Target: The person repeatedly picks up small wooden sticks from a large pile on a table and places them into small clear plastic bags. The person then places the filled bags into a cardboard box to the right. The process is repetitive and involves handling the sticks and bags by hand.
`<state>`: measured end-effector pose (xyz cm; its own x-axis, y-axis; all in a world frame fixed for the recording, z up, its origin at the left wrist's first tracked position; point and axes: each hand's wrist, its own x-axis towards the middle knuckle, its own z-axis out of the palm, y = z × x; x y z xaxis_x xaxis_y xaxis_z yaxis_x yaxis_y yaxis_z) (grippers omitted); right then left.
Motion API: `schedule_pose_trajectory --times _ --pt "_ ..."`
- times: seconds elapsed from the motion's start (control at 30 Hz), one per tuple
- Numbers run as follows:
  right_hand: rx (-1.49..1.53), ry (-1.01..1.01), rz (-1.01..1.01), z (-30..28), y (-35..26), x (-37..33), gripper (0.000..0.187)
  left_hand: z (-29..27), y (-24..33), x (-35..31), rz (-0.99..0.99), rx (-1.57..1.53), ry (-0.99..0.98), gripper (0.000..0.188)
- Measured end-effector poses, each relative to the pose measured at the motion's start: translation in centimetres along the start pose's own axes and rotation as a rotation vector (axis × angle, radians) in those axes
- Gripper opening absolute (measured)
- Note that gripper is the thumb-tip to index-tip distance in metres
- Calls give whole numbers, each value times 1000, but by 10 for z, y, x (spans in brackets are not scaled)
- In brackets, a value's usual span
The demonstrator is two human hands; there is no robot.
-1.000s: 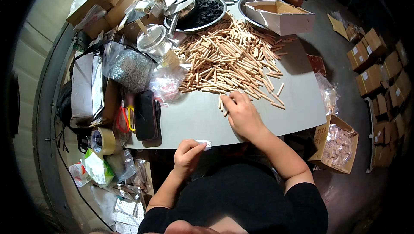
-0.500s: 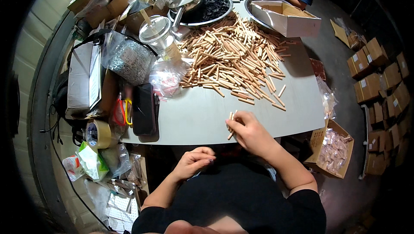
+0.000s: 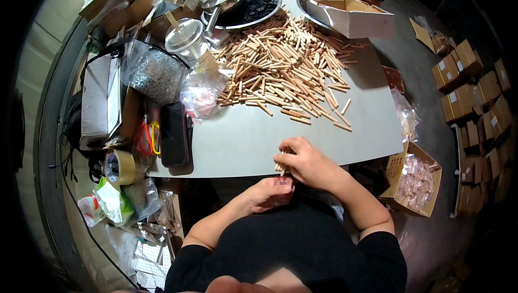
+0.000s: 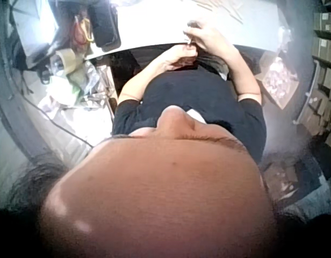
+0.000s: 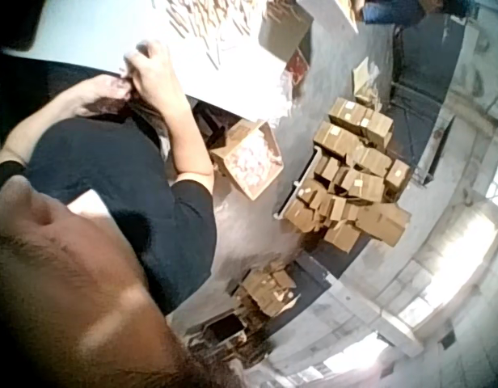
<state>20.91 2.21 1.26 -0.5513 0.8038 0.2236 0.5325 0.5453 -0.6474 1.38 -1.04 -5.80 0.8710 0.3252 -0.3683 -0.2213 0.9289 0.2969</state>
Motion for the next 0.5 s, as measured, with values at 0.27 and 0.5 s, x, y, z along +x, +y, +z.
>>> schedule_pose_trajectory --times 0.27,0.5 --pt "392 -283 14 -10 -14 -13 33 -11 1 -2 -52 109 70 27" --pt "395 -187 -98 -24 -19 -9 25 20 18 -17 175 425 -57 44"
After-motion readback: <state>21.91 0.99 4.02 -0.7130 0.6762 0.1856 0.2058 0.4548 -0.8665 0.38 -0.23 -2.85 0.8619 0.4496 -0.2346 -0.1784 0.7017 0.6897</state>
